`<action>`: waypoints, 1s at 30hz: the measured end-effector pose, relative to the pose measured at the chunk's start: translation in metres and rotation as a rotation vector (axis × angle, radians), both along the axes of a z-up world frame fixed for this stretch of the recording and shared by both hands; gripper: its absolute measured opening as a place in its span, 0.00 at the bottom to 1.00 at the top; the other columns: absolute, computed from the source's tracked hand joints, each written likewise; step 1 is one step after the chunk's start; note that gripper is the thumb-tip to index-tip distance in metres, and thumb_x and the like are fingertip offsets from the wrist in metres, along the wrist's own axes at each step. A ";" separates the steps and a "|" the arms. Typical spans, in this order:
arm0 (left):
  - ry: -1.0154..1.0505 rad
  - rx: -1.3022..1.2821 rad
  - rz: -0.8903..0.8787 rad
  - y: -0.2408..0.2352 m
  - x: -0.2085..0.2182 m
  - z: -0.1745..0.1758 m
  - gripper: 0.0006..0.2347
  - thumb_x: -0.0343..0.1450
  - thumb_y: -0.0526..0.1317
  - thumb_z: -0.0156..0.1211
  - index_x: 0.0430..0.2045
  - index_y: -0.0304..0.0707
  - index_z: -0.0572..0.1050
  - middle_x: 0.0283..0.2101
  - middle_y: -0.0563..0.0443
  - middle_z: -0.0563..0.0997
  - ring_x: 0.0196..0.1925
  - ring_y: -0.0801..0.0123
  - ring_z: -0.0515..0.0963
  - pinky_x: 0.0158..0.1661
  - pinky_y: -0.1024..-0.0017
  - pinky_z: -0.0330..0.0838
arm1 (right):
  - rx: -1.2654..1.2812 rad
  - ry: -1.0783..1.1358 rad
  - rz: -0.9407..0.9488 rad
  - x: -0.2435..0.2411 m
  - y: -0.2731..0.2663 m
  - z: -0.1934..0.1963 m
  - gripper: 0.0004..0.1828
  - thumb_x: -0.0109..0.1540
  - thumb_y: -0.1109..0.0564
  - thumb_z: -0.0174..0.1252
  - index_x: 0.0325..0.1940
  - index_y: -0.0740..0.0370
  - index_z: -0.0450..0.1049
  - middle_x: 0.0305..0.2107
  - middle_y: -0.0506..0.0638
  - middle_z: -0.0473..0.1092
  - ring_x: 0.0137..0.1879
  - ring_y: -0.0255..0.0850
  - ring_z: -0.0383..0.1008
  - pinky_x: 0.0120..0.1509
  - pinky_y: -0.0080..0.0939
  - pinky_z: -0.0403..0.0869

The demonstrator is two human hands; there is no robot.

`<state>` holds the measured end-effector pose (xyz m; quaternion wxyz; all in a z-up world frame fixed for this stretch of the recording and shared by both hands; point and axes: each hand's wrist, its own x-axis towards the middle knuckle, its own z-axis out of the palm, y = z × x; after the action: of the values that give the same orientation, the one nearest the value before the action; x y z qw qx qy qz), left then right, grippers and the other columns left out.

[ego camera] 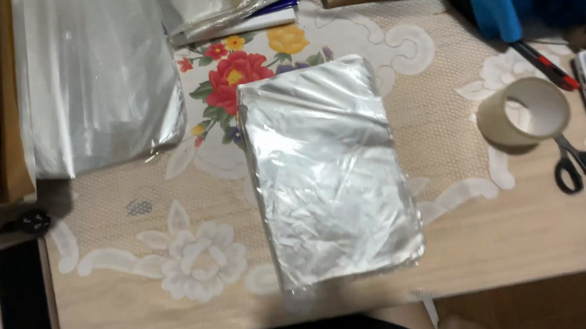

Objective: The person separates and unfolds plastic bags from a stack on a table.

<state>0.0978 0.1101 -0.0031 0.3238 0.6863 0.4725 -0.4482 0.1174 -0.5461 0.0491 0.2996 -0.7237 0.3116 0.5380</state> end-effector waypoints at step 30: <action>-1.581 0.193 -1.527 -0.253 0.215 0.383 0.28 0.69 0.54 0.58 0.61 0.40 0.69 0.68 0.33 0.65 0.71 0.38 0.59 0.65 0.36 0.48 | 0.309 -1.633 0.603 0.402 0.146 0.323 0.30 0.66 0.47 0.49 0.70 0.62 0.60 0.68 0.61 0.58 0.73 0.55 0.57 0.73 0.55 0.57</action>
<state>0.3127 -0.1427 0.3797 0.1178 0.9132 -0.3831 0.0739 0.5196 -0.3998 0.3722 0.3683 -0.8849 -0.2800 -0.0544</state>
